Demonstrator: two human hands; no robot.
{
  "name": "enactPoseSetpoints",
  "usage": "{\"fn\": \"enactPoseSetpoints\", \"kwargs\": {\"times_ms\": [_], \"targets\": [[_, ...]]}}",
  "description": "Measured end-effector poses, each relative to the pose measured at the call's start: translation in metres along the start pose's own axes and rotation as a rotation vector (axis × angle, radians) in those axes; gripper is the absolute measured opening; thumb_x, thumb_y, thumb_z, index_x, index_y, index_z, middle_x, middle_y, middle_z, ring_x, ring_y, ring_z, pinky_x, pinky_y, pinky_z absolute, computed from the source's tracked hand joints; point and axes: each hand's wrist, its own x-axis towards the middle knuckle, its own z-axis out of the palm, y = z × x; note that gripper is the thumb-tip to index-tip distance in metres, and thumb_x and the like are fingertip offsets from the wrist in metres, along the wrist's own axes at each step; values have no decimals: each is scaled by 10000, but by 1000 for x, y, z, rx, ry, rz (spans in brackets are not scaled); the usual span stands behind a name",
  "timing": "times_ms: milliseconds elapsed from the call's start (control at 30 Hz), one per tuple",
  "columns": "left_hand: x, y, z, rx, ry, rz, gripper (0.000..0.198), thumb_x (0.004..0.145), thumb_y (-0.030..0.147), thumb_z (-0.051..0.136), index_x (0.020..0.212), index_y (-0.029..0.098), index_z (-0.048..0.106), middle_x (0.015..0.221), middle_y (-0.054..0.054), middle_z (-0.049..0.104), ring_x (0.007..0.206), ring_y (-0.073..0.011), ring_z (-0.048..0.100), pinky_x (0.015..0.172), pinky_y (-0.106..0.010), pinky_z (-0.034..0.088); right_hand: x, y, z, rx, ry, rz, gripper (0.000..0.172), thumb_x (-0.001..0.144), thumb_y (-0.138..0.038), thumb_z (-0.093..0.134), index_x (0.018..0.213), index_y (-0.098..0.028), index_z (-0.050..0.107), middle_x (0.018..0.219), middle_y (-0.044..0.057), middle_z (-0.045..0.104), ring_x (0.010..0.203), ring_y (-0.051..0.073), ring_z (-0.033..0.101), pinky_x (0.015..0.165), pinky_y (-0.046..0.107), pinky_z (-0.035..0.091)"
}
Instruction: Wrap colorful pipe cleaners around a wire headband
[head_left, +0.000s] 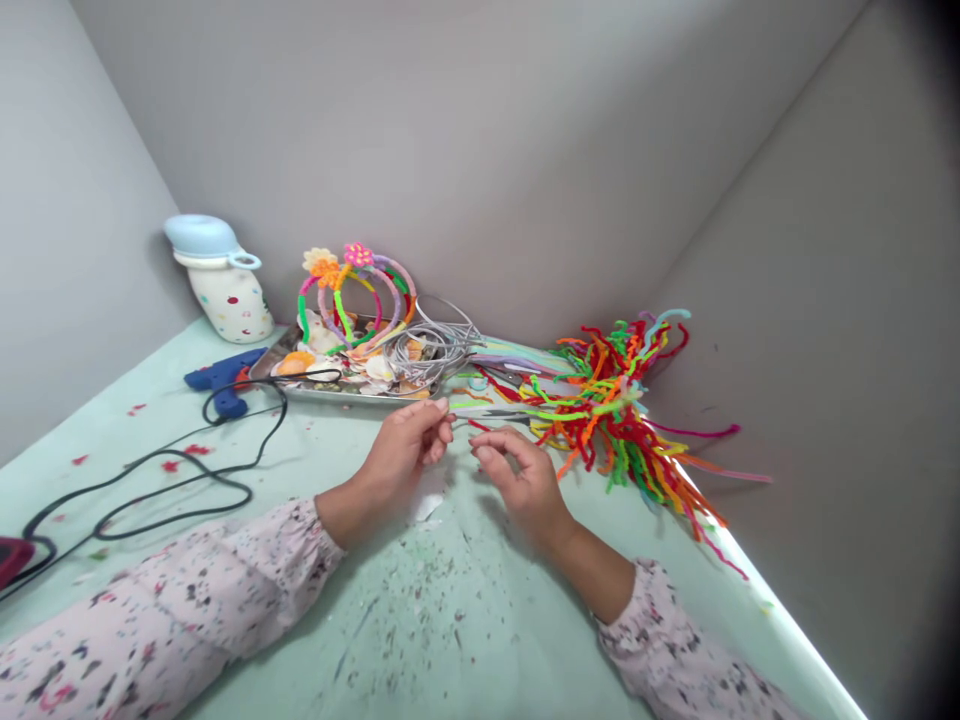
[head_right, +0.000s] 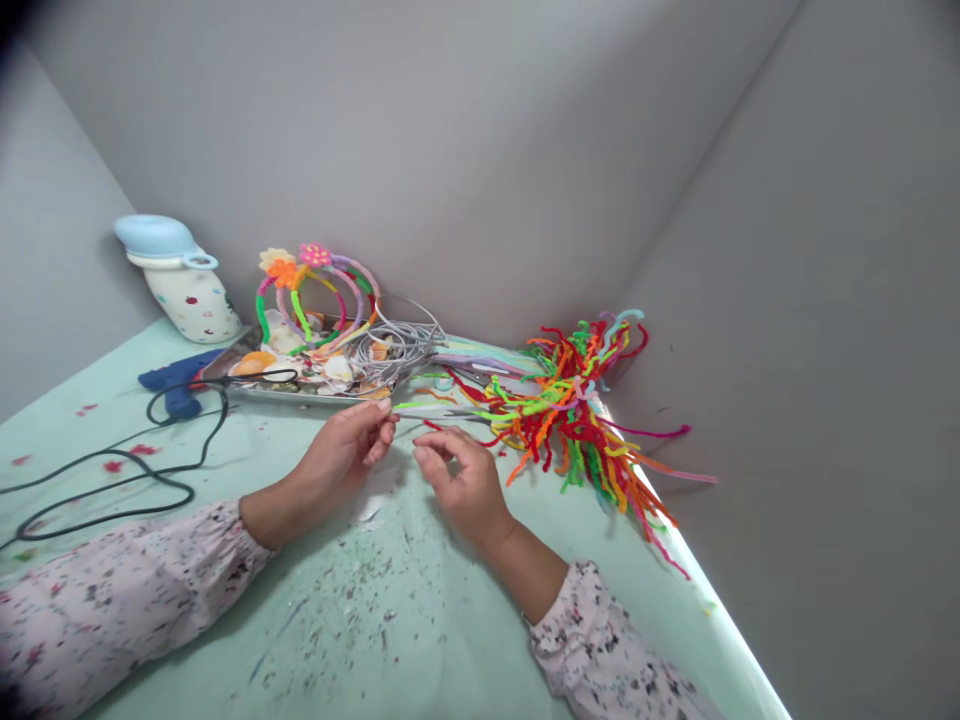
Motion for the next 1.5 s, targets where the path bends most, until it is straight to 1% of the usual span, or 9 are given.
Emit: {"fn": "enactPoseSetpoints", "kwargs": {"times_ms": [133, 300, 400, 600, 800, 1067, 1233, 1367, 1500], "targets": [[3, -5, -3, -7, 3, -5, 288, 791, 365, 617, 638, 129, 560, 581, 25, 541, 410, -26, 372, 403, -177, 261, 2, 2, 2, -28, -12, 39, 212, 869, -327, 569, 1019, -218, 672, 995, 60, 671, 910, 191, 610, 801, 330, 489], [3, -12, -5, -26, -8, -37, 271, 789, 356, 626, 652, 134, 551, 568, 39, 539, 399, -20, 358, 412, -174, 261, 2, 8, 4, -2, -7, 132, 260, 866, -347, 576, 1070, -205, 654, 1017, 70, 669, 899, 191, 621, 810, 336, 493], [2, -14, -3, -13, -14, -57, 267, 780, 353, 636, 651, 134, 553, 540, 40, 535, 399, -25, 371, 418, -177, 262, 2, 12, 4, 67, 23, 201, 274, 856, -385, 586, 1045, -200, 657, 982, 72, 686, 883, 200, 627, 802, 349, 493], [2, -15, -2, 37, -30, -67, 257, 786, 328, 634, 642, 134, 545, 535, 30, 545, 395, -28, 388, 429, -182, 255, 4, 7, 2, 259, 35, 335, 377, 826, -450, 605, 1106, -199, 624, 962, 69, 693, 794, 188, 624, 726, 328, 505], [2, -18, -1, 49, -29, -71, 273, 775, 362, 648, 653, 139, 549, 537, 31, 539, 400, -34, 383, 435, -183, 252, 4, 4, 0, 337, -12, 329, 379, 831, -456, 589, 1113, -205, 625, 902, 47, 685, 780, 176, 611, 702, 303, 492], [1, -17, -1, 140, -84, -77, 320, 760, 407, 662, 625, 136, 559, 533, 29, 538, 401, -39, 395, 432, -189, 248, 4, 5, -1, 294, -47, 278, 350, 859, -430, 555, 1135, -226, 623, 1028, 56, 650, 882, 189, 588, 716, 298, 465], [1, -16, -2, 186, -137, -94, 318, 785, 408, 642, 646, 130, 579, 550, 15, 572, 397, -38, 418, 427, -190, 253, 7, 5, -1, 305, -30, 295, 348, 867, -419, 537, 1121, -208, 643, 976, 56, 649, 817, 175, 585, 716, 303, 467], [0, -17, -2, 119, -168, -92, 279, 797, 398, 626, 707, 135, 598, 620, -4, 612, 413, -43, 436, 427, -193, 278, 8, 9, -1, 341, 4, 310, 351, 860, -420, 539, 1115, -209, 655, 876, 41, 646, 748, 163, 577, 674, 290, 474], [2, -19, -3, 78, -152, -104, 207, 784, 354, 633, 799, 150, 603, 670, -4, 628, 426, -50, 450, 434, -191, 311, 9, 13, 0, 353, 12, 325, 361, 858, -424, 533, 1114, -203, 660, 824, 41, 642, 728, 166, 574, 650, 288, 474]]}}
